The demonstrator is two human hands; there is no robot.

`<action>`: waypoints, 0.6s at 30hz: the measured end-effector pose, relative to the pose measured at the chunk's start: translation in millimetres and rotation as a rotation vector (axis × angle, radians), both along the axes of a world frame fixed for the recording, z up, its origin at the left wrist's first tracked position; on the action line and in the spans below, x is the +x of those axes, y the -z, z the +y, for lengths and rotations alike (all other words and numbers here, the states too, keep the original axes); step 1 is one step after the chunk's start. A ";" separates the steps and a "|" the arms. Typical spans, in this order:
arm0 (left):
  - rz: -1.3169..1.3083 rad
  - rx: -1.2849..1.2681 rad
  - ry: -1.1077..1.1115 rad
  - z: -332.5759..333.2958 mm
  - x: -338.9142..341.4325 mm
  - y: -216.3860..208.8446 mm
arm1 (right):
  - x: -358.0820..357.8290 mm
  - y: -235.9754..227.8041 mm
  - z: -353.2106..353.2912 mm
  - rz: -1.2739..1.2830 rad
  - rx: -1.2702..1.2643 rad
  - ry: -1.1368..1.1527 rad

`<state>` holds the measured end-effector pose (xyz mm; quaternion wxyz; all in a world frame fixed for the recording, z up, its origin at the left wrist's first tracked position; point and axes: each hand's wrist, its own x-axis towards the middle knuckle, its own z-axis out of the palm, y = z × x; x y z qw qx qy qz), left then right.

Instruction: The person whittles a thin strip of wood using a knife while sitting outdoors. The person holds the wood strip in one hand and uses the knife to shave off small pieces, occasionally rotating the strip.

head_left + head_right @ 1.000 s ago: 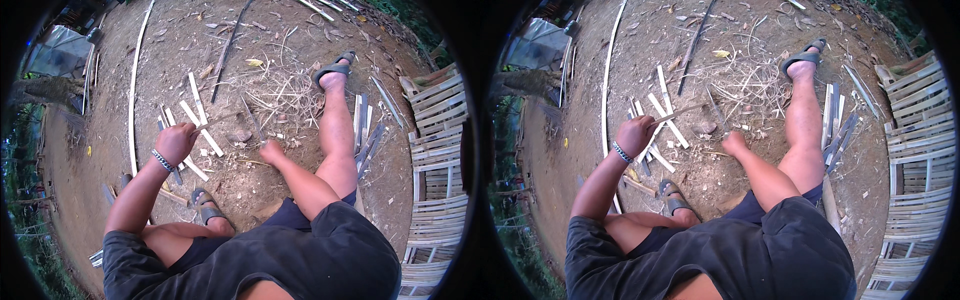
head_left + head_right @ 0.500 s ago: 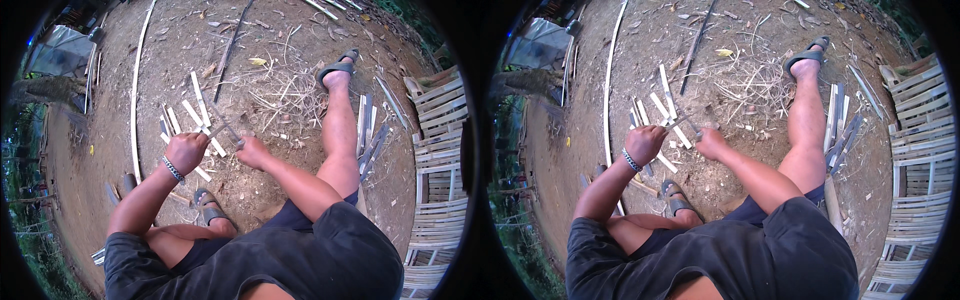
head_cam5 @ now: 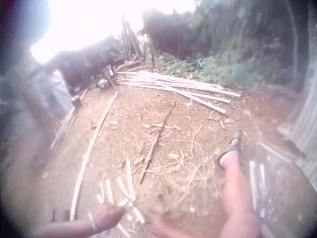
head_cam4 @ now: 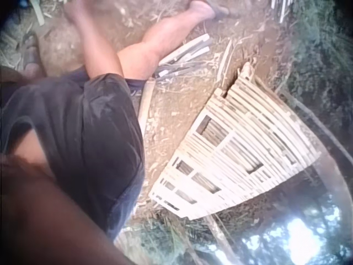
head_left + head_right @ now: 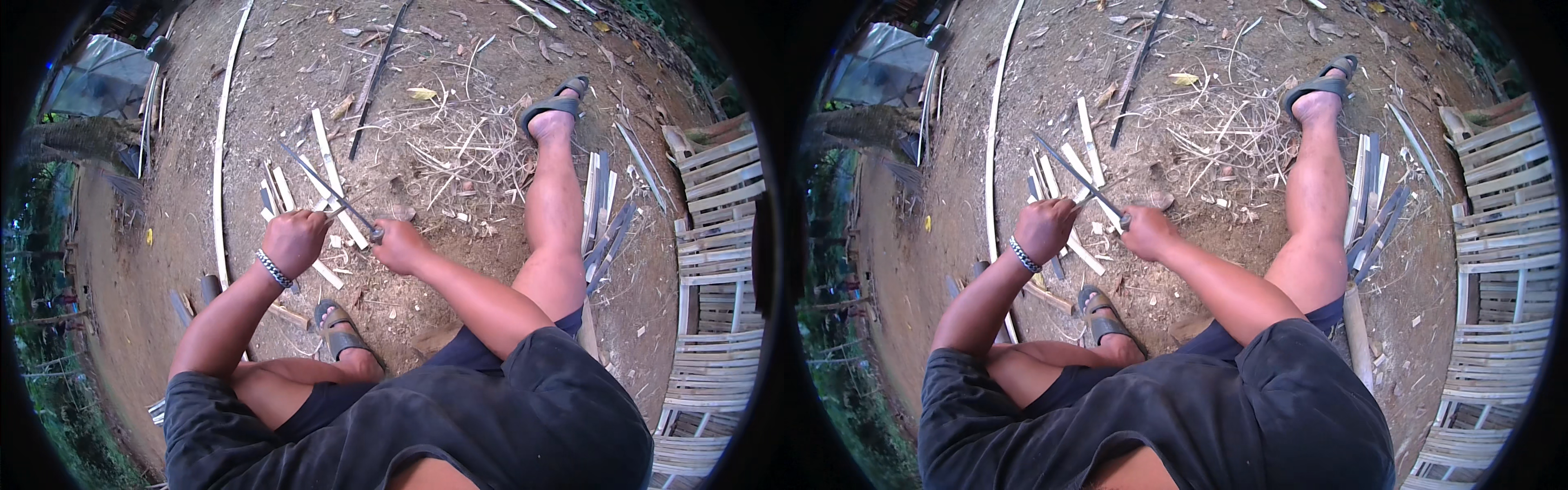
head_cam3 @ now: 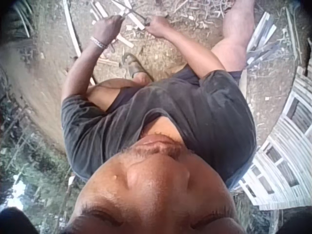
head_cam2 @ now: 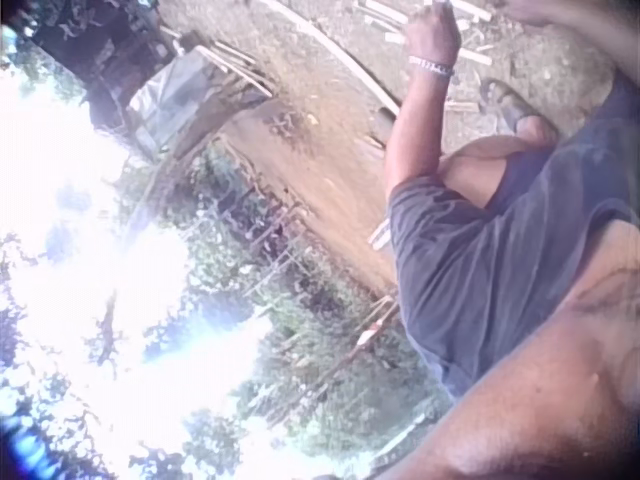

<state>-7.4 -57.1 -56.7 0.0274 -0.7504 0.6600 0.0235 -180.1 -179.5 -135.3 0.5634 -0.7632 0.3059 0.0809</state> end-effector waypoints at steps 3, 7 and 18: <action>0.023 -0.042 0.019 2.2 -4.4 -0.8 | 1.6 23.7 11.9 -0.034 0.032 0.026; 0.003 0.001 -0.001 3.7 -1.8 7.1 | -10.8 58.0 1.7 -0.005 0.002 0.092; 0.073 -0.031 -0.092 -10.7 3.2 0.6 | -6.9 56.1 -7.1 0.070 -0.080 0.018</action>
